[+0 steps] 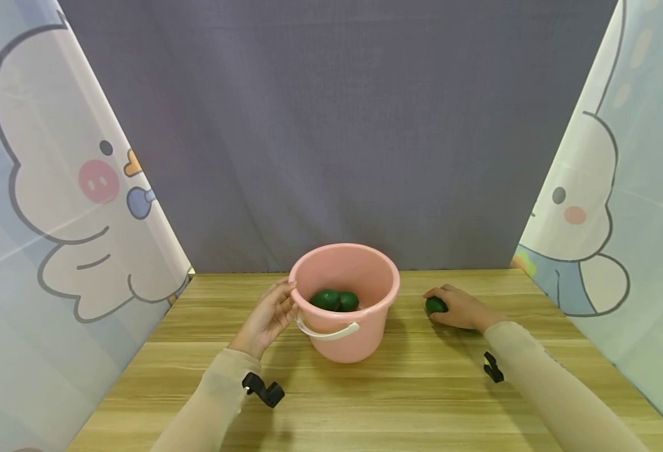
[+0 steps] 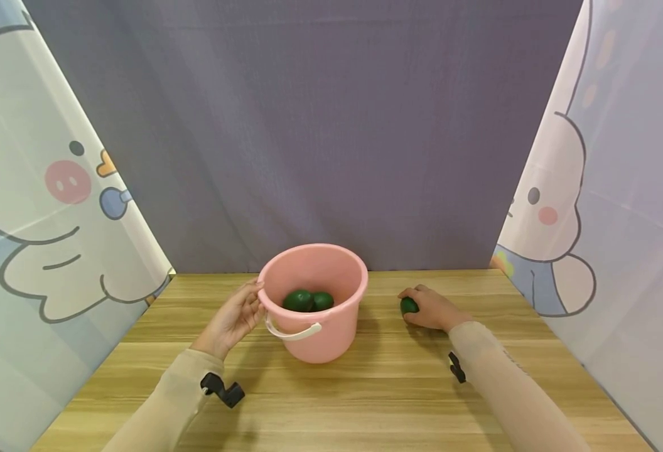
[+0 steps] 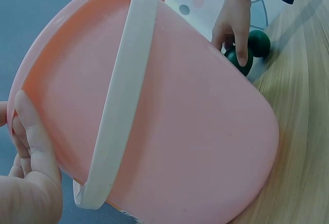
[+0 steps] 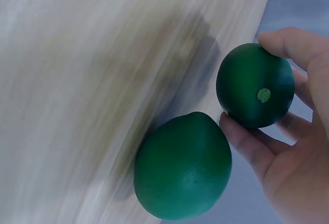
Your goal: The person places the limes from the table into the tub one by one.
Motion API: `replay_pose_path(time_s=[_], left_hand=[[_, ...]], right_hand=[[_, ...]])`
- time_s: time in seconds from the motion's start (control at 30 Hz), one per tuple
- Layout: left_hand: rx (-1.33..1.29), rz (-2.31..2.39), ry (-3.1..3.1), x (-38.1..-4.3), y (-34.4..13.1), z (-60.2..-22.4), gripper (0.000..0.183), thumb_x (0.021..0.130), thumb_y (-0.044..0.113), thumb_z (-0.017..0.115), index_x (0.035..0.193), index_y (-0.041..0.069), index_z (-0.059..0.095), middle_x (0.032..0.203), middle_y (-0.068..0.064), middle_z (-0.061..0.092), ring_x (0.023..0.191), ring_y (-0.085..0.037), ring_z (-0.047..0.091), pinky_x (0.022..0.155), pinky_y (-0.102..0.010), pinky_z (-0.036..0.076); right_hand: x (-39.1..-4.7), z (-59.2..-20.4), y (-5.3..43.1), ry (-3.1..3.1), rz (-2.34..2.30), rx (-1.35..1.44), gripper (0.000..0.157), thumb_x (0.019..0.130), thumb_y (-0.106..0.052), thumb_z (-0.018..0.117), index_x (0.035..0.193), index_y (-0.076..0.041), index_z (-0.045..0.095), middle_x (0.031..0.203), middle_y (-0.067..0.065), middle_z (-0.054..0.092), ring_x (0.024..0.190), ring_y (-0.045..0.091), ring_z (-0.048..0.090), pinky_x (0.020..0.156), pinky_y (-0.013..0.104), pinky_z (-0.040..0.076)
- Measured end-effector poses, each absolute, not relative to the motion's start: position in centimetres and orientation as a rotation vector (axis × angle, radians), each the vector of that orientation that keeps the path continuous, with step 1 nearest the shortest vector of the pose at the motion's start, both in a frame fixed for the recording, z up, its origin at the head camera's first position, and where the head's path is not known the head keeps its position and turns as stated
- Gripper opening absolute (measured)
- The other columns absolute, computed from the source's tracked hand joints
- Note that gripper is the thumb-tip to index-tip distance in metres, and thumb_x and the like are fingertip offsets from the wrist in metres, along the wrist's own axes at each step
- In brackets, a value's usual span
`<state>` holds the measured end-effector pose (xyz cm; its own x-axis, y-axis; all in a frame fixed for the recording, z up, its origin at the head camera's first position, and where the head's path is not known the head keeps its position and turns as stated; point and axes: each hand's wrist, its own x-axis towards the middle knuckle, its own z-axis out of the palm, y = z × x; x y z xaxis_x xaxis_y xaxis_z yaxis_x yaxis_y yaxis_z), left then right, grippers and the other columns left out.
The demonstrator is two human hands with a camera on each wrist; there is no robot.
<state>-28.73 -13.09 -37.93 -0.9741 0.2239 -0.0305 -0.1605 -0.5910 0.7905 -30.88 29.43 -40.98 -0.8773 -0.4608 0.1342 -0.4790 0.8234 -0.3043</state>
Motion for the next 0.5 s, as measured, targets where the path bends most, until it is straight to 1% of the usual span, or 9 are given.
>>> replay_pose_path(time_s=[0.3,0.5], left_hand=[[0.114,2.62,1.303,-28.76,-13.05,-37.91,0.02,0.101,0.007,0.055,0.121,0.008,0.051,0.105,-0.007,0.054,0.073,-0.008,0.059,0.056,-0.011,0.054],[0.119,2.616,1.305,-28.71,-13.1,-37.91,0.02,0.101,0.007,0.055,0.121,0.008,0.051,0.106,-0.007,0.054,0.073,-0.008,0.059,0.057,-0.011,0.054]], right_hand=[[-30.96,-40.61,29.7,-2.934,0.484,0.749,0.047,0.091,-0.021,0.074,0.132,-0.003,0.059,0.122,0.025,0.057,0.101,0.038,0.06,0.081,0.052,0.057],[-30.83,-40.24,29.67,-2.925,0.468,0.777,0.047,0.091,-0.02,0.073,0.132,-0.002,0.058,0.121,0.025,0.057,0.099,0.036,0.06,0.079,0.05,0.057]])
